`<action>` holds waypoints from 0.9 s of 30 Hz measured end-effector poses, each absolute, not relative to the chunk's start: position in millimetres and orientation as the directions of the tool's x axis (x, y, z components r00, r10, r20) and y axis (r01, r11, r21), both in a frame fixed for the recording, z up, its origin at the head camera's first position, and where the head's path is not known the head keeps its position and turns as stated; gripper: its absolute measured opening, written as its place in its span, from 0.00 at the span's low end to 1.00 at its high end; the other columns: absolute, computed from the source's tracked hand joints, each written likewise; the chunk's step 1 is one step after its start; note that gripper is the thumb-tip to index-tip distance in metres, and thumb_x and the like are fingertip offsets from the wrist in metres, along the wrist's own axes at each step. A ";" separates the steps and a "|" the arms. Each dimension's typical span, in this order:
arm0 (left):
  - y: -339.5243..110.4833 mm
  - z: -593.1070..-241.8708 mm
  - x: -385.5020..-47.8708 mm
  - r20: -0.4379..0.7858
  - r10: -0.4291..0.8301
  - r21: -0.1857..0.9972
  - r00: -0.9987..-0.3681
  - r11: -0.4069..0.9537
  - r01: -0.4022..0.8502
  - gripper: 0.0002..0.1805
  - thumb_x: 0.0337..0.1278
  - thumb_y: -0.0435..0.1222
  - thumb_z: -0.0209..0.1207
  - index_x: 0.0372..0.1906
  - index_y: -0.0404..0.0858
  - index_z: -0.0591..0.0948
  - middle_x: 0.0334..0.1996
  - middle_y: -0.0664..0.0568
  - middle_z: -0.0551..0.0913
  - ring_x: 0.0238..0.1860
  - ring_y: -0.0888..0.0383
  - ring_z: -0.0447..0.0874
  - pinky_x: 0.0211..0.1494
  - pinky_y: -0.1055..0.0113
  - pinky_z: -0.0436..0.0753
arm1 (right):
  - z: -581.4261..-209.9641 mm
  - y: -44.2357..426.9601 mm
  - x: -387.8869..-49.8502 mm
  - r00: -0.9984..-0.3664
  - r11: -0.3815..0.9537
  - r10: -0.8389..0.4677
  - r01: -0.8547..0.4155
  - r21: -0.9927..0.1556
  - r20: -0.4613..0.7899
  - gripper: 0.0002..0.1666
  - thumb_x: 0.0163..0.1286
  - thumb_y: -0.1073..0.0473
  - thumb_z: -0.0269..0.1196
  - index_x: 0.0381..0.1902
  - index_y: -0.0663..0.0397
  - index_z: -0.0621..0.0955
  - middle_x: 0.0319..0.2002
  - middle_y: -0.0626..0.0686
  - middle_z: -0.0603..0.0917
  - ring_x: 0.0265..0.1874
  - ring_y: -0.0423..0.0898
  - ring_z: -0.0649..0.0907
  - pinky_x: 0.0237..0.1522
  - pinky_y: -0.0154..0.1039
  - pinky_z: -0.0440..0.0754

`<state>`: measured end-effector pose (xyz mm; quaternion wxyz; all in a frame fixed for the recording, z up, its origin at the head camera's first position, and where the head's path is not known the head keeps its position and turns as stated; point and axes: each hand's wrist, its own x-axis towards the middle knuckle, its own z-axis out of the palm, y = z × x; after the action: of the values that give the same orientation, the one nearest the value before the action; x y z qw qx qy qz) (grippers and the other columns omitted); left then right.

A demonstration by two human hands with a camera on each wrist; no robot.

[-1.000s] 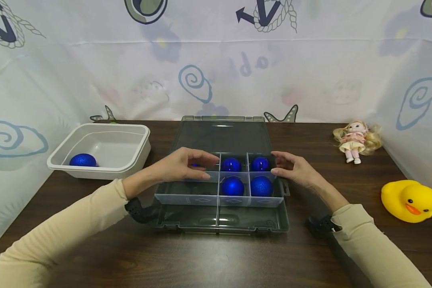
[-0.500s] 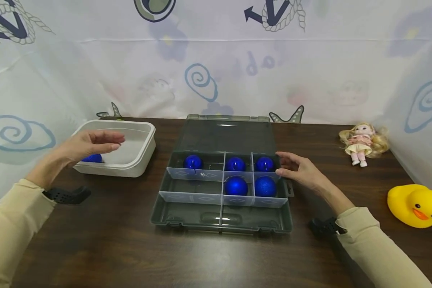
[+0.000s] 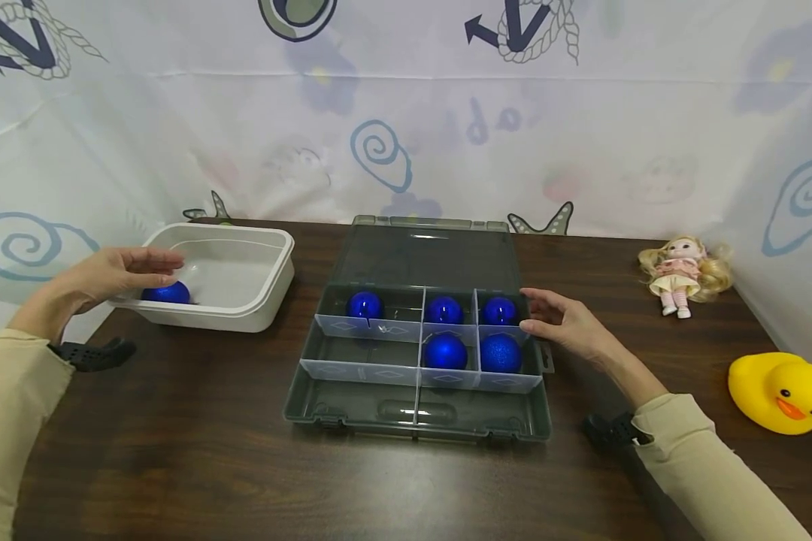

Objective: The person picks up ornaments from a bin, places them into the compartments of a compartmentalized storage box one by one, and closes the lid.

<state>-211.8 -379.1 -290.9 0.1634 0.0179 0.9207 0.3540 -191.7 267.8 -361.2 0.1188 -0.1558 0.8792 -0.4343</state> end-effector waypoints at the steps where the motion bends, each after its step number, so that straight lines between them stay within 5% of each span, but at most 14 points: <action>1: -379.1 -291.3 -212.5 -0.290 0.148 0.650 -0.946 0.756 -0.081 0.38 0.60 0.47 0.59 0.68 0.30 0.61 0.65 0.33 0.65 0.48 0.72 0.72 0.65 0.40 0.60 | -361.4 267.7 -191.5 -0.923 0.576 -0.378 -0.173 -0.799 -0.072 0.34 0.70 0.56 0.58 0.70 0.59 0.61 0.60 0.66 0.70 0.55 0.57 0.70 0.44 0.18 0.71; 6: -377.3 -293.0 -217.3 -0.284 0.148 0.612 -0.947 0.789 -0.060 0.36 0.62 0.44 0.58 0.67 0.28 0.62 0.65 0.29 0.64 0.60 0.46 0.70 0.65 0.42 0.62 | -361.7 267.3 -191.5 -0.922 0.572 -0.381 -0.183 -0.800 -0.062 0.34 0.70 0.56 0.58 0.69 0.60 0.61 0.61 0.66 0.69 0.55 0.56 0.70 0.44 0.18 0.72; 9: -375.6 -293.7 -219.2 -0.291 0.165 0.601 -0.942 0.798 -0.046 0.34 0.62 0.40 0.58 0.66 0.25 0.61 0.64 0.28 0.63 0.64 0.35 0.62 0.65 0.41 0.61 | -362.0 267.2 -191.6 -0.922 0.561 -0.382 -0.178 -0.809 -0.063 0.34 0.70 0.57 0.58 0.69 0.60 0.61 0.62 0.65 0.69 0.53 0.47 0.72 0.44 0.19 0.73; 13: -374.1 -296.2 -221.0 -0.304 0.170 0.583 -0.937 0.811 -0.042 0.33 0.61 0.37 0.59 0.65 0.24 0.62 0.64 0.27 0.63 0.63 0.32 0.63 0.65 0.42 0.61 | -361.9 267.2 -191.4 -0.922 0.555 -0.382 -0.170 -0.814 -0.067 0.34 0.70 0.57 0.58 0.70 0.59 0.61 0.63 0.65 0.68 0.51 0.42 0.72 0.44 0.20 0.73; 19: -372.6 -298.8 -223.1 -0.311 0.174 0.529 -0.934 0.848 -0.018 0.33 0.59 0.38 0.61 0.63 0.22 0.65 0.61 0.26 0.66 0.61 0.31 0.66 0.64 0.42 0.64 | -361.0 267.4 -190.7 -0.922 0.561 -0.381 -0.165 -0.811 -0.075 0.34 0.70 0.56 0.58 0.70 0.59 0.61 0.63 0.66 0.68 0.57 0.56 0.70 0.44 0.19 0.72; 27: -372.9 -299.3 -226.6 -0.322 0.157 0.471 -0.934 0.882 -0.014 0.30 0.57 0.40 0.62 0.56 0.21 0.71 0.54 0.28 0.75 0.56 0.32 0.69 0.61 0.39 0.63 | -362.8 267.8 -191.6 -0.921 0.560 -0.382 -0.171 -0.811 -0.070 0.34 0.70 0.56 0.57 0.70 0.59 0.61 0.63 0.66 0.67 0.58 0.58 0.70 0.45 0.18 0.72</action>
<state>-226.6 -372.9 -299.3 0.1783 0.0376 0.9535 0.2401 -191.6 267.8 -362.8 0.1198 -0.1581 0.8749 -0.4417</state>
